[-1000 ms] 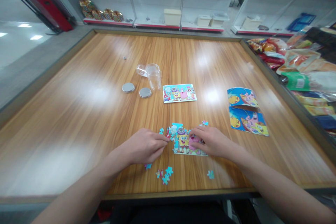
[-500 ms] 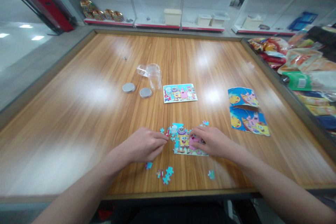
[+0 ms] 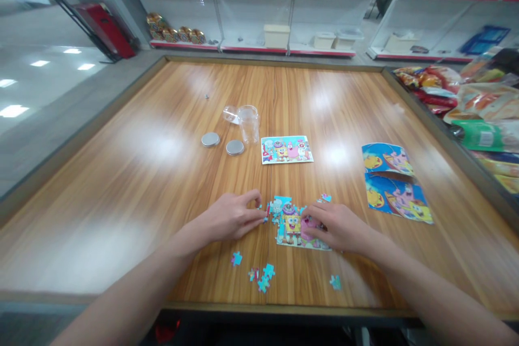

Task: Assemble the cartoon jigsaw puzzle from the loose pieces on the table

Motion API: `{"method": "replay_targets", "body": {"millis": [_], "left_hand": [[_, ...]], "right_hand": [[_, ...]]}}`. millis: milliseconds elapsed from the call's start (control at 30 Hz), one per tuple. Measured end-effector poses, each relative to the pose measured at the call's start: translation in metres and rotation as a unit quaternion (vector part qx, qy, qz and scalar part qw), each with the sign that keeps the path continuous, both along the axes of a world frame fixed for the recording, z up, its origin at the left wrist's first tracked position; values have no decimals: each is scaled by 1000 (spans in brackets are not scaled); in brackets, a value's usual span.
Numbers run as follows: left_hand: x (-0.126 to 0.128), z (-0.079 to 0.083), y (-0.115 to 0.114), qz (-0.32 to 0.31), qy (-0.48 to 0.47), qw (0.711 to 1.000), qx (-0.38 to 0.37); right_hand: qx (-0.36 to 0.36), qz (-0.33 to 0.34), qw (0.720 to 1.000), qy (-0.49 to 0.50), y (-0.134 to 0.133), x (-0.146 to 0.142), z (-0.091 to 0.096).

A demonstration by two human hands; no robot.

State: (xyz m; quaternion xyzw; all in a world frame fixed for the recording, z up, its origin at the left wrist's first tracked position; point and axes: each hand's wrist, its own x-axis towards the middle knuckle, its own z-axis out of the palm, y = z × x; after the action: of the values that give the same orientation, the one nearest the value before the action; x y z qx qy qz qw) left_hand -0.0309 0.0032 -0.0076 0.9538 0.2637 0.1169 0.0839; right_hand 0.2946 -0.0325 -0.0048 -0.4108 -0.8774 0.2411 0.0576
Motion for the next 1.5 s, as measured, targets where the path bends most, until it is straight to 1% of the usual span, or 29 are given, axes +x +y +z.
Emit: {"method": "replay_targets", "body": {"millis": [200,333,400,500,533,567,733,867,967,1067,1133,1200,1300,1333,1400,1433,1500], "left_hand": [[-2,-1,2,-11,27,999,-17],[-2,5,-1,-19,30,999,-25],[0,11,-6,-39,29,998,-28],[6,17,-14,-98,36,994,-44],[7,18,-16,-108,37,992,-48],[8,17,-16,-102,39,993,-47],[8,7,-10,-31,38,998,-35],[8,6,-8,-30,35,998,-30],[8,5,-9,-35,52,998,-17],[6,4,-8,-8,68,998,-15],[5,7,-8,5,63,998,-26],[5,13,-13,-21,52,997,-54],[10,24,-24,-127,53,983,-121],[11,26,-28,-148,59,978,-136],[14,26,-34,-164,70,973,-145],[14,25,-35,-161,76,974,-142],[15,19,-34,-134,89,980,-120]], "right_hand": [[1,3,1000,-2,0,3,0],[-5,6,1000,2,1,6,1],[2,8,1000,-1,0,7,-1],[15,5,1000,-6,0,9,-4],[20,2,1000,-5,-1,10,-5],[25,-1,1000,-4,-1,11,-6],[44,2,999,0,-1,12,-6],[52,-1,999,-1,-1,10,-5],[49,-4,999,-8,0,10,-6],[47,-11,999,-14,0,10,-7],[46,-15,999,-17,0,12,-7],[46,-15,999,-15,0,13,-8],[47,-10,999,-7,-1,15,-9],[48,-8,999,-6,-1,16,-9],[48,-5,999,-3,-1,16,-8],[48,-4,999,-2,-1,16,-8],[46,-5,999,-2,-2,16,-8]]}}
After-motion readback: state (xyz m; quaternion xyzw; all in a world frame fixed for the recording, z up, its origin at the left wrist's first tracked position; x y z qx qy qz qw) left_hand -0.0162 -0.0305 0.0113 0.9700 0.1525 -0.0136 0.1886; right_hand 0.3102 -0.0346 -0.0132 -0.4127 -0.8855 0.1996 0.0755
